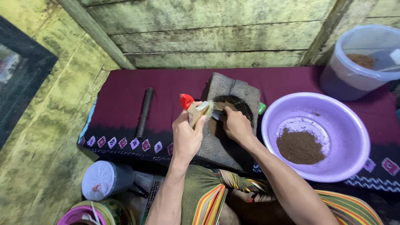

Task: Transferring ground material from a stone mortar to a bowl using a spoon and a brush

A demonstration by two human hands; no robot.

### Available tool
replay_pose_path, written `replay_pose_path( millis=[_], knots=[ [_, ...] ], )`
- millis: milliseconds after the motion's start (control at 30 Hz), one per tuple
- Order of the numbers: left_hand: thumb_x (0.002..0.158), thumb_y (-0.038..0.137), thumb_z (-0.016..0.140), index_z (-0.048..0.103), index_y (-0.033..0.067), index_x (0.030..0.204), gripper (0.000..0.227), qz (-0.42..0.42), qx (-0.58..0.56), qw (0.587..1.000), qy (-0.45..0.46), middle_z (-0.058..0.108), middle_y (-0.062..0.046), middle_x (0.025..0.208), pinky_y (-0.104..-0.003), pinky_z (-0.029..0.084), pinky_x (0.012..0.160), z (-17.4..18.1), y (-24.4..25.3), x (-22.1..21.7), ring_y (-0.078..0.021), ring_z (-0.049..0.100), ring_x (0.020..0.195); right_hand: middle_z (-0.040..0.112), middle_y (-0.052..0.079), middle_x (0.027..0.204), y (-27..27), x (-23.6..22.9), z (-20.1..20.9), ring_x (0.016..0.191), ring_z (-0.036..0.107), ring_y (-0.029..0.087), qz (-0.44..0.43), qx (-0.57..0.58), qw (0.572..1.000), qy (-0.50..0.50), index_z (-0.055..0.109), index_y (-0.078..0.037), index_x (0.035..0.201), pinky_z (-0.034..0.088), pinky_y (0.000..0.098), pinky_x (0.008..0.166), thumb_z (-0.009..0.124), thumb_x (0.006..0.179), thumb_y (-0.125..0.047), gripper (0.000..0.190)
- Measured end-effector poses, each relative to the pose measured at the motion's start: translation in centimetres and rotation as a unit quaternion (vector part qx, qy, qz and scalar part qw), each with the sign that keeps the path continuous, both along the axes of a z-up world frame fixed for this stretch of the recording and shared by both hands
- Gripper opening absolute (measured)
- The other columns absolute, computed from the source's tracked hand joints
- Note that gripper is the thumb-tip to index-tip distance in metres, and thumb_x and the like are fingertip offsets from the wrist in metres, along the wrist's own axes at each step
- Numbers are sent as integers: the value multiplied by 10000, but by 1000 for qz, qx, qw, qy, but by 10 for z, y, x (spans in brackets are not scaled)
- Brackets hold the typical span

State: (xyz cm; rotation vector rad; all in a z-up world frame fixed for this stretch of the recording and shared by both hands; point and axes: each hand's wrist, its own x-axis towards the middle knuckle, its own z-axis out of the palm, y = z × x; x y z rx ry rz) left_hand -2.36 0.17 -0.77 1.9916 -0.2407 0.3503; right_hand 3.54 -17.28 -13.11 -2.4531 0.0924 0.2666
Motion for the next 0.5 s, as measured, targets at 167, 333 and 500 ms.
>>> replay_pose_path(
  millis=[167, 333, 500],
  knots=[
    [874, 66, 736, 703, 75, 1211, 339, -5, -11, 1000, 5, 732, -231, 1078, -478, 566, 902, 9, 1, -10, -401, 710, 1060, 702, 325, 1097, -2, -14, 7, 1023, 678, 587, -24, 40, 999, -6, 580, -77, 1304, 549, 673, 860, 510, 942, -190, 386],
    [888, 97, 738, 703, 74, 1211, 325, -6, -4, 1000, 2, 730, -220, 1084, -483, 566, 898, 0, 5, -7, -406, 706, 1062, 706, 324, 1094, -1, -6, -10, 1030, 677, 580, -42, 39, 998, -8, 594, -66, 1260, 546, 674, 880, 515, 976, -180, 316],
    [888, 77, 731, 707, 81, 1208, 321, -12, -38, 999, -18, 735, -212, 1123, -484, 560, 929, 14, 3, -6, -391, 703, 1094, 709, 299, 1070, 1, -12, 9, 990, 691, 562, -76, 36, 995, -49, 589, -63, 1250, 558, 665, 870, 487, 970, -158, 313]
  ],
)
